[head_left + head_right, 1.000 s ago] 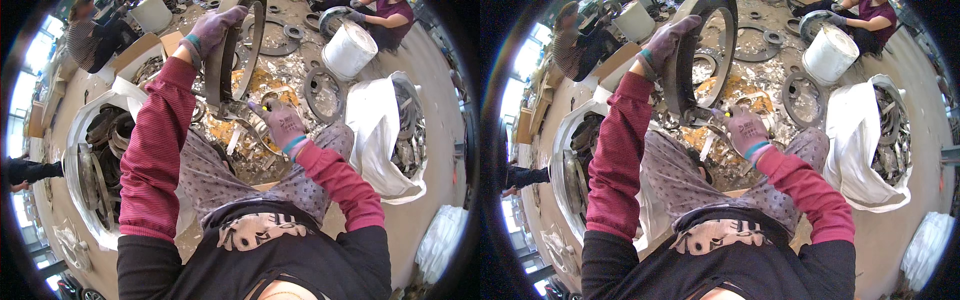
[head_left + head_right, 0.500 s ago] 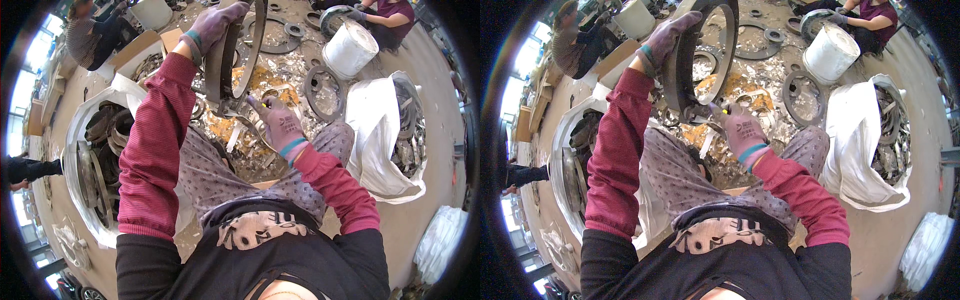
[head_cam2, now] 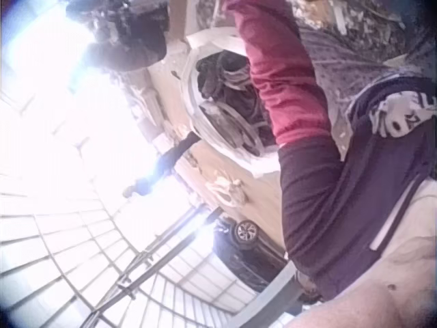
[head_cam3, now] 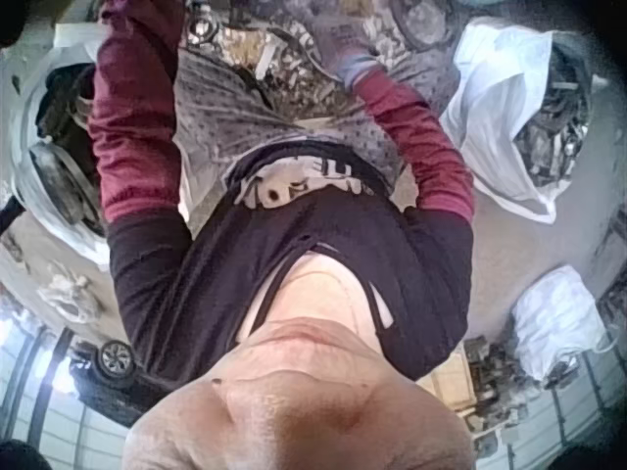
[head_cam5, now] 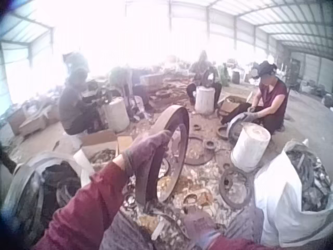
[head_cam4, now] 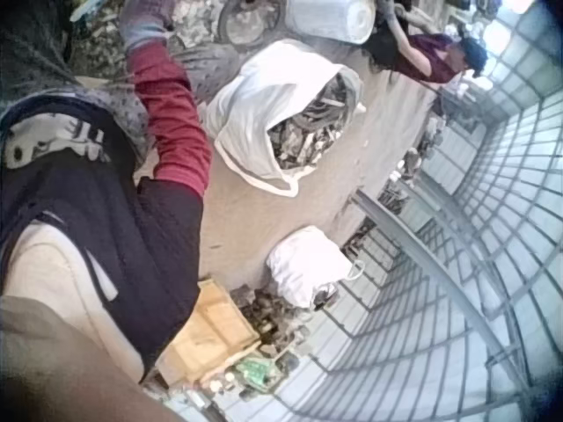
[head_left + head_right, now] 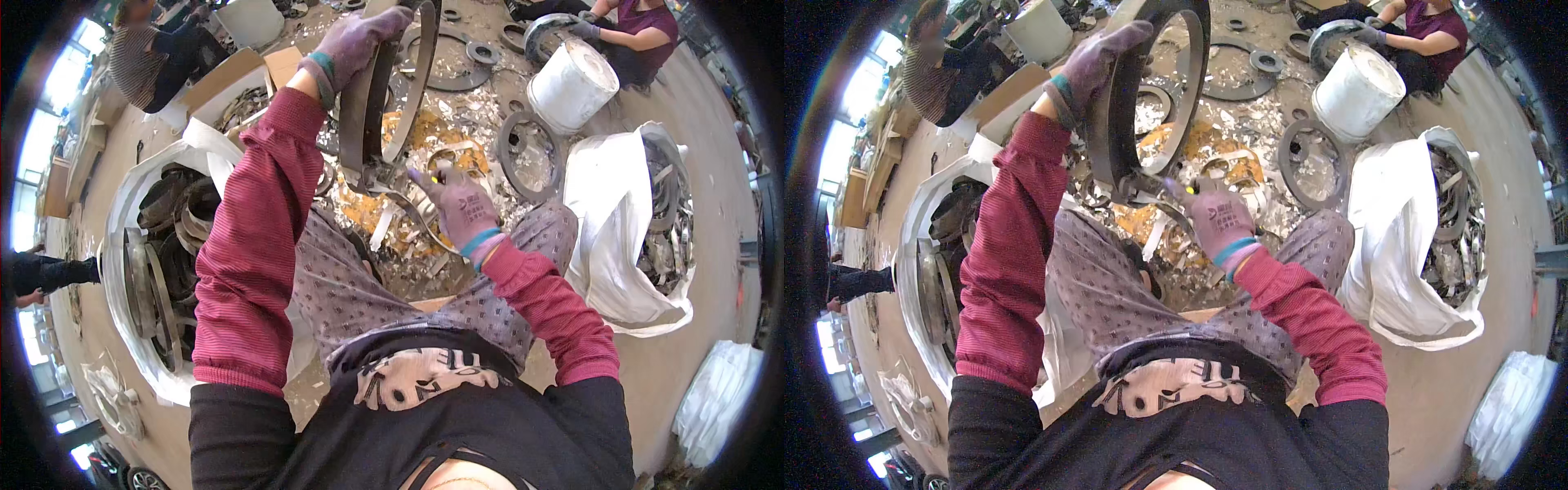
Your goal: Using a utility knife to scrape and clean material from large circular metal gaskets or rings.
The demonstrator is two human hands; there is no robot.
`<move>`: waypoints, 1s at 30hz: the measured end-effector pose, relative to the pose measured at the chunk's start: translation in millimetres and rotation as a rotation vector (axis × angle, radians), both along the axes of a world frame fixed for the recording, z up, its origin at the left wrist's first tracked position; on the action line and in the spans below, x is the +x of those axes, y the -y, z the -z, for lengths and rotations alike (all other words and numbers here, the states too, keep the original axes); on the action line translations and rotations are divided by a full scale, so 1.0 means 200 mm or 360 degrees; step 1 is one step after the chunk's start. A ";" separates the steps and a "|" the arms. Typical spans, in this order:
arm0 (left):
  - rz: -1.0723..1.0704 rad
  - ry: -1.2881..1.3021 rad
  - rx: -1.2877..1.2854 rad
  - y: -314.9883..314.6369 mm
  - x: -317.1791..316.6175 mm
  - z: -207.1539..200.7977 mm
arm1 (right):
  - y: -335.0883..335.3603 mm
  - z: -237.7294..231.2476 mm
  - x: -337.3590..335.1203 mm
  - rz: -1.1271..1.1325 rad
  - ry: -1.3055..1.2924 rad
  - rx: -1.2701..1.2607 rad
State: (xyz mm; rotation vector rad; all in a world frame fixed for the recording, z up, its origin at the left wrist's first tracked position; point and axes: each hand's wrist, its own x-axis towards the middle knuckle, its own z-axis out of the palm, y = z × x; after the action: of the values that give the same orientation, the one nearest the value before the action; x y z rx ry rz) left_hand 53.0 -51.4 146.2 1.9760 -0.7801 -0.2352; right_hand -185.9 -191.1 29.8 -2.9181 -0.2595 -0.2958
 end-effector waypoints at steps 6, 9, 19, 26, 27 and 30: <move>-0.0185 -0.0551 -0.0198 0.05 -0.13 -0.12 | 0.03 0.06 0.06 0.0113 -0.0484 -0.0128; 0.0163 -0.0133 -0.0324 -0.04 0.02 0.00 | 0.02 0.03 -0.01 0.0080 -0.0407 0.0143; -0.0053 -0.0395 -0.0245 0.04 -0.11 -0.09 | 0.02 0.16 0.12 0.0075 -0.0505 -0.0074; -0.0177 -0.0654 -0.0253 0.01 -0.14 -0.12 | 0.05 0.18 0.09 0.0049 -0.0773 -0.0181; -0.0180 -0.0646 -0.0257 0.00 -0.10 -0.11 | 0.07 0.17 0.07 0.0063 -0.0670 -0.0096; 0.0389 0.0634 0.0115 -0.09 0.02 0.00 | 0.06 0.12 0.04 0.0084 -0.0533 0.0037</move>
State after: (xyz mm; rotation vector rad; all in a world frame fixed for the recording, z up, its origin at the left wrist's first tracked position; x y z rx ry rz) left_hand 57.8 -32.5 147.0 2.0206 -1.2878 -0.0092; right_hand -177.9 -203.2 6.6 -2.8915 -0.1258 0.1821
